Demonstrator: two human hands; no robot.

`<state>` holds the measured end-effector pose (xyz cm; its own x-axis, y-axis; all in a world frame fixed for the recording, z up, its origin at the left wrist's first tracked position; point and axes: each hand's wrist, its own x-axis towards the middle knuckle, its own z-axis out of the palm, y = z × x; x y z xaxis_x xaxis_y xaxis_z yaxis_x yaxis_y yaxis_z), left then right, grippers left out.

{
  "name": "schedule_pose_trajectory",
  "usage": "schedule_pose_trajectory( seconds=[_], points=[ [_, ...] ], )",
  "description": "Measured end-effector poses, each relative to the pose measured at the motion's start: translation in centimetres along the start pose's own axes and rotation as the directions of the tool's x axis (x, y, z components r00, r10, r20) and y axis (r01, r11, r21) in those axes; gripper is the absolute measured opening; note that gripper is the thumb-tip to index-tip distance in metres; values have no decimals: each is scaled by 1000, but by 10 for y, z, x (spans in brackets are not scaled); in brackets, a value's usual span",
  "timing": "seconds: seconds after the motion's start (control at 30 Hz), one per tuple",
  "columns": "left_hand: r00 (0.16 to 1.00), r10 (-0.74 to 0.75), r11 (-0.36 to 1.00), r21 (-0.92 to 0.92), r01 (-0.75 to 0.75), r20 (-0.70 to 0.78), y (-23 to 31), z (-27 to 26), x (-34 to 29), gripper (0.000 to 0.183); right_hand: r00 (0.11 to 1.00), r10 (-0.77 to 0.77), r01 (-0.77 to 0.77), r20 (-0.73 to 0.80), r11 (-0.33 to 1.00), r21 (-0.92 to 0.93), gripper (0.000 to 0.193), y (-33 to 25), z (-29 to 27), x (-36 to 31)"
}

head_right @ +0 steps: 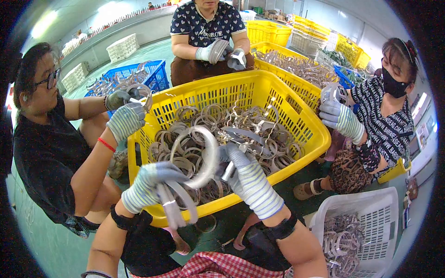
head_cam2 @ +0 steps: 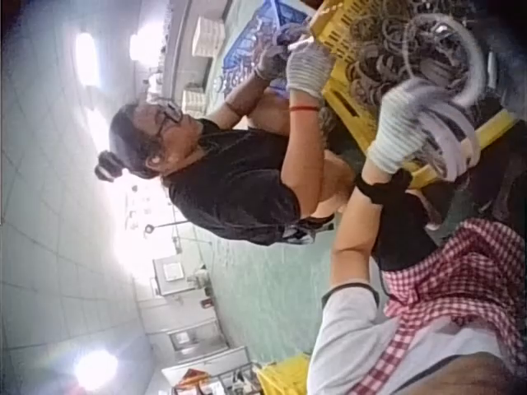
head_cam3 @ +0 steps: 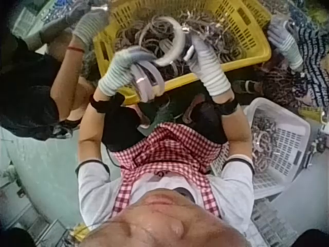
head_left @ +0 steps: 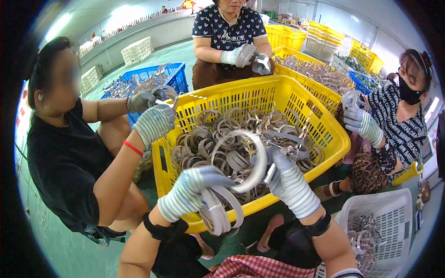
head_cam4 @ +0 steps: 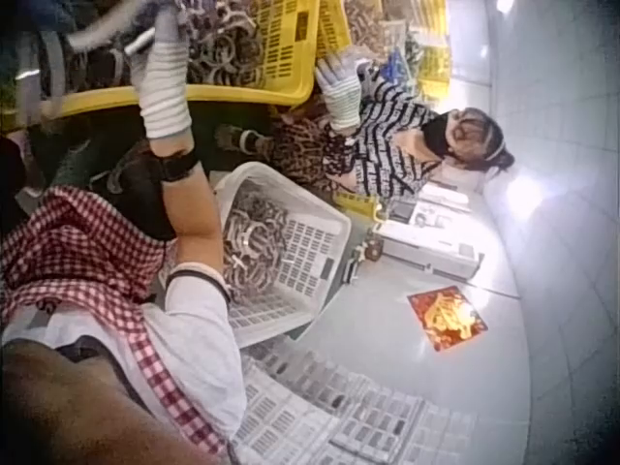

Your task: Sorting and inspecting circular plastic or rubber components from a yellow basket on the floor into smaller containers.

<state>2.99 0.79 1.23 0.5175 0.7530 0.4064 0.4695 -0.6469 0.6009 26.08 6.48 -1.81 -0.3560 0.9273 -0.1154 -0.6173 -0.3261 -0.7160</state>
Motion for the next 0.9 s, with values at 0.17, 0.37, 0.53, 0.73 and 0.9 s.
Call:
schedule_pose_trajectory(
  seconds=[0.17,0.37,0.53,0.73,0.9],
  points=[
    [721,-596,453,-889,-62,-354,2,-10,-16,20,932,-91,343,351,536,-771,28,-19,-14,1],
    [668,-656,352,-925,-140,-351,1,-18,-13,24,870,-191,486,454,477,-732,30,-9,-13,0],
    [731,-622,420,-908,7,-282,5,-20,-18,30,749,-121,658,652,8,-753,35,-16,-13,8],
    [740,-625,574,-789,221,-247,14,-19,-15,45,703,-92,659,706,-289,-694,26,-17,-11,7],
    [656,-610,597,-802,13,-444,15,-20,-14,32,672,-230,700,704,-112,-705,26,-20,-10,4]
  ],
)
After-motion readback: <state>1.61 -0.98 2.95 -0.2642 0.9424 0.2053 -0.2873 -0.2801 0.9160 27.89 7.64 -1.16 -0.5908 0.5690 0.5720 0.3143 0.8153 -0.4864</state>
